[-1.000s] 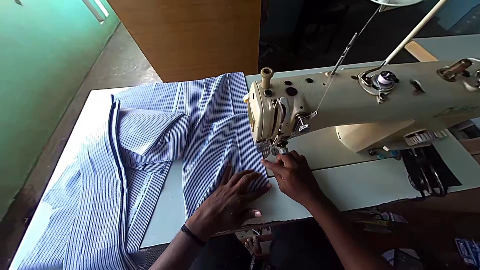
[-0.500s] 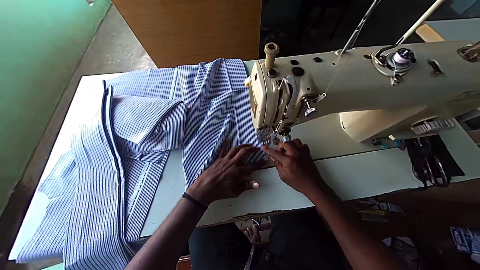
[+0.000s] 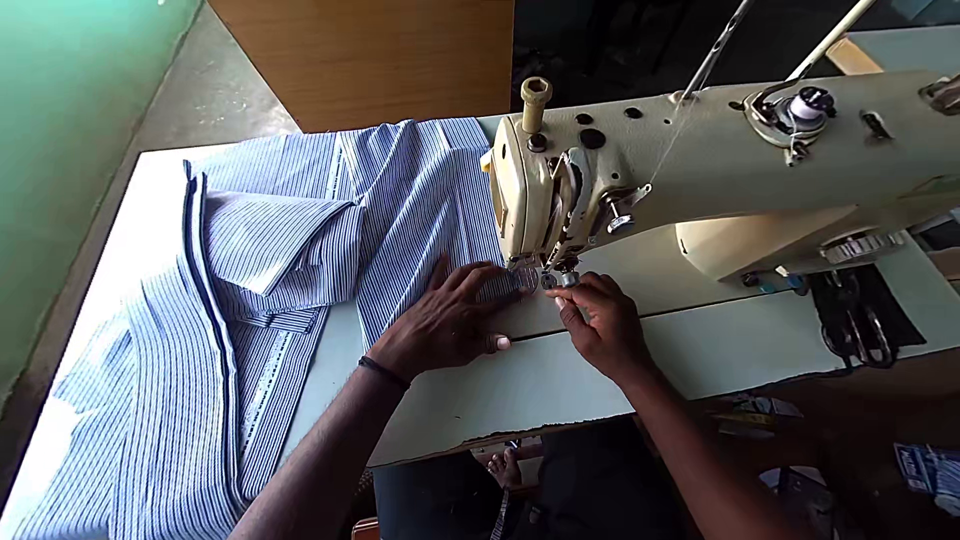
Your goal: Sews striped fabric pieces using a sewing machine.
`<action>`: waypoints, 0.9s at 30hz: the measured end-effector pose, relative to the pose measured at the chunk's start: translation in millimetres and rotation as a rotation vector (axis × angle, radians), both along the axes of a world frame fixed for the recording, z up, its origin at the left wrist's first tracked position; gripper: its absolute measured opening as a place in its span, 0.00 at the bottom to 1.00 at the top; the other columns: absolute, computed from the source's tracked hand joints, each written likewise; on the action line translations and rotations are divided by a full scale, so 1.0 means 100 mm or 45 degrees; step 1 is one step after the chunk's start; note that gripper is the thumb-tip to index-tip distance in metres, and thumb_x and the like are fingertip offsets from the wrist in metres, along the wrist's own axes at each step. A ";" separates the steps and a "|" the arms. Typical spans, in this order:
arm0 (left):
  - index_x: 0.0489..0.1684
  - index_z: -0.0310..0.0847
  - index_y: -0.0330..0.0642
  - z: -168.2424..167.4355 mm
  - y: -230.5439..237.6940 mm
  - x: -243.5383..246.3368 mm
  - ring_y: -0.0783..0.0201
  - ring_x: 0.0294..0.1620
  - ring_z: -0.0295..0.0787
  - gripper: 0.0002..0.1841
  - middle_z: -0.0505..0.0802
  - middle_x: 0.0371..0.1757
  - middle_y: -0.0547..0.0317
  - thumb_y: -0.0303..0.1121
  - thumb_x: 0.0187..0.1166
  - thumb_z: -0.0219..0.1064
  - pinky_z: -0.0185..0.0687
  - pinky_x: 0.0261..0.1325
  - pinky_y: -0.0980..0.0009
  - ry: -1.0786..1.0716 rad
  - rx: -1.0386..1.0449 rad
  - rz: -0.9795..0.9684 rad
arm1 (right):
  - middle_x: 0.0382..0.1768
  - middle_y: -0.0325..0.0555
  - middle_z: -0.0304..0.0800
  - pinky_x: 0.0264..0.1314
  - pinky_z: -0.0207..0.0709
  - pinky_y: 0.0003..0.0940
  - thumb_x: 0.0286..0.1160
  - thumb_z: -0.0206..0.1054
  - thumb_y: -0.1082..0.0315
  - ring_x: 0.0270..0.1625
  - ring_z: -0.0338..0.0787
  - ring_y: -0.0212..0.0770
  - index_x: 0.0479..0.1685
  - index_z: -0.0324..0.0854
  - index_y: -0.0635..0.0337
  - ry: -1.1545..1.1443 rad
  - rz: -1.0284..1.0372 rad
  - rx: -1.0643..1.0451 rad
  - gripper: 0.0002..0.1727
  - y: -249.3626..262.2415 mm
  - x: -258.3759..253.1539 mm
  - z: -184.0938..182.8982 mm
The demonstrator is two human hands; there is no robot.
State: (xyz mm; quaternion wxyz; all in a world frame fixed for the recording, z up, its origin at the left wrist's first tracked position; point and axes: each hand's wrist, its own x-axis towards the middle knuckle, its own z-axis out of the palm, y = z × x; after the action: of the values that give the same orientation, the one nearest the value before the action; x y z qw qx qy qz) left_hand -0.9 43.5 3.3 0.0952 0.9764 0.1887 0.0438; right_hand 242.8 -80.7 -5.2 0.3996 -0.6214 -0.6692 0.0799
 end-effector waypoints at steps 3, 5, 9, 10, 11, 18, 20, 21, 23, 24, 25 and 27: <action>0.89 0.62 0.80 -0.01 0.07 0.02 0.50 0.90 0.59 0.38 0.71 0.86 0.58 0.76 0.79 0.35 0.36 0.87 0.26 -0.005 0.009 0.005 | 0.41 0.37 0.89 0.52 0.78 0.32 0.82 0.60 0.65 0.48 0.84 0.35 0.50 0.94 0.51 0.041 -0.013 0.003 0.14 0.01 0.02 -0.01; 0.88 0.62 0.84 -0.04 0.11 0.03 0.48 0.91 0.57 0.39 0.70 0.87 0.57 0.78 0.77 0.33 0.35 0.87 0.25 -0.010 0.012 0.002 | 0.42 0.37 0.90 0.52 0.78 0.33 0.82 0.60 0.65 0.48 0.85 0.35 0.49 0.94 0.52 0.067 -0.017 0.002 0.14 0.01 0.03 -0.01; 0.68 0.89 0.65 0.03 0.18 -0.06 0.47 0.89 0.62 0.27 0.80 0.80 0.55 0.63 0.85 0.49 0.47 0.90 0.35 -0.384 -0.123 -0.012 | 0.41 0.38 0.90 0.49 0.79 0.31 0.81 0.60 0.66 0.46 0.85 0.33 0.49 0.94 0.54 0.153 -0.015 0.038 0.14 0.01 0.05 0.00; 0.55 0.94 0.54 0.08 0.18 -0.12 0.48 0.83 0.72 0.20 0.86 0.72 0.52 0.51 0.87 0.57 0.62 0.87 0.44 -0.566 -0.074 0.089 | 0.40 0.38 0.89 0.49 0.80 0.29 0.81 0.60 0.67 0.45 0.85 0.32 0.49 0.94 0.55 0.185 -0.015 0.054 0.14 0.02 0.07 0.00; 0.47 0.95 0.47 0.14 0.19 -0.21 0.49 0.74 0.80 0.15 0.90 0.65 0.51 0.42 0.85 0.62 0.74 0.78 0.49 -0.683 0.077 0.281 | 0.40 0.38 0.89 0.49 0.80 0.29 0.81 0.61 0.67 0.45 0.85 0.32 0.49 0.93 0.56 0.228 -0.009 0.068 0.13 0.02 0.08 0.00; 0.96 0.51 0.65 0.10 0.69 -0.81 0.31 0.96 0.23 0.50 0.46 0.97 0.45 0.82 0.72 0.36 0.16 0.77 0.13 -0.123 0.044 1.527 | 0.39 0.37 0.89 0.48 0.82 0.27 0.81 0.59 0.68 0.43 0.86 0.29 0.51 0.92 0.56 0.293 0.024 0.012 0.14 0.07 0.12 -0.02; 0.95 0.50 0.69 0.05 0.90 -0.85 0.31 0.96 0.23 0.52 0.45 0.97 0.46 0.85 0.68 0.34 0.15 0.76 0.13 -0.086 0.070 1.569 | 0.39 0.37 0.90 0.48 0.84 0.27 0.80 0.59 0.68 0.42 0.87 0.28 0.51 0.92 0.56 0.295 0.042 -0.001 0.15 0.07 0.13 -0.02; 0.95 0.51 0.69 0.03 1.02 -0.89 0.31 0.96 0.25 0.52 0.47 0.97 0.46 0.85 0.67 0.35 0.16 0.76 0.13 -0.081 0.107 1.573 | 0.40 0.37 0.90 0.48 0.85 0.27 0.80 0.58 0.68 0.42 0.88 0.28 0.51 0.92 0.57 0.302 0.051 -0.003 0.15 0.07 0.13 -0.02; 0.93 0.56 0.71 0.04 1.17 -0.96 0.33 0.96 0.29 0.49 0.51 0.97 0.48 0.84 0.70 0.36 0.19 0.78 0.13 -0.135 0.191 1.548 | 0.40 0.37 0.91 0.46 0.86 0.27 0.81 0.58 0.68 0.41 0.88 0.28 0.51 0.92 0.56 0.332 0.051 0.020 0.15 0.07 0.13 -0.02; 0.91 0.61 0.69 0.06 1.16 -0.96 0.33 0.96 0.32 0.46 0.54 0.96 0.47 0.81 0.74 0.39 0.21 0.79 0.14 -0.213 0.249 1.512 | 0.39 0.36 0.90 0.44 0.86 0.26 0.81 0.58 0.68 0.40 0.88 0.28 0.51 0.92 0.56 0.351 0.043 0.025 0.15 0.05 0.13 -0.01; 0.88 0.67 0.61 0.10 1.10 -0.94 0.31 0.95 0.35 0.42 0.57 0.95 0.44 0.74 0.79 0.44 0.23 0.80 0.15 -0.323 0.315 1.440 | 0.39 0.37 0.90 0.42 0.86 0.26 0.81 0.59 0.69 0.38 0.88 0.28 0.51 0.92 0.57 0.371 0.034 0.021 0.14 0.04 0.13 0.00; 0.80 0.76 0.48 0.26 0.91 -0.79 0.33 0.94 0.43 0.31 0.64 0.91 0.41 0.58 0.87 0.53 0.30 0.86 0.23 -0.538 0.436 1.231 | 0.39 0.37 0.90 0.41 0.87 0.28 0.80 0.59 0.69 0.37 0.88 0.29 0.52 0.92 0.56 0.412 0.032 0.026 0.14 0.05 0.13 0.00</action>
State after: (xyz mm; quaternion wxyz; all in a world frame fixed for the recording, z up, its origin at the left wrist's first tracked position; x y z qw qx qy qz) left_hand -79.9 134.4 29.7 -0.0600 0.7501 0.5824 0.3075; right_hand 256.2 -75.8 -5.5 0.5075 -0.5880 -0.6046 0.1769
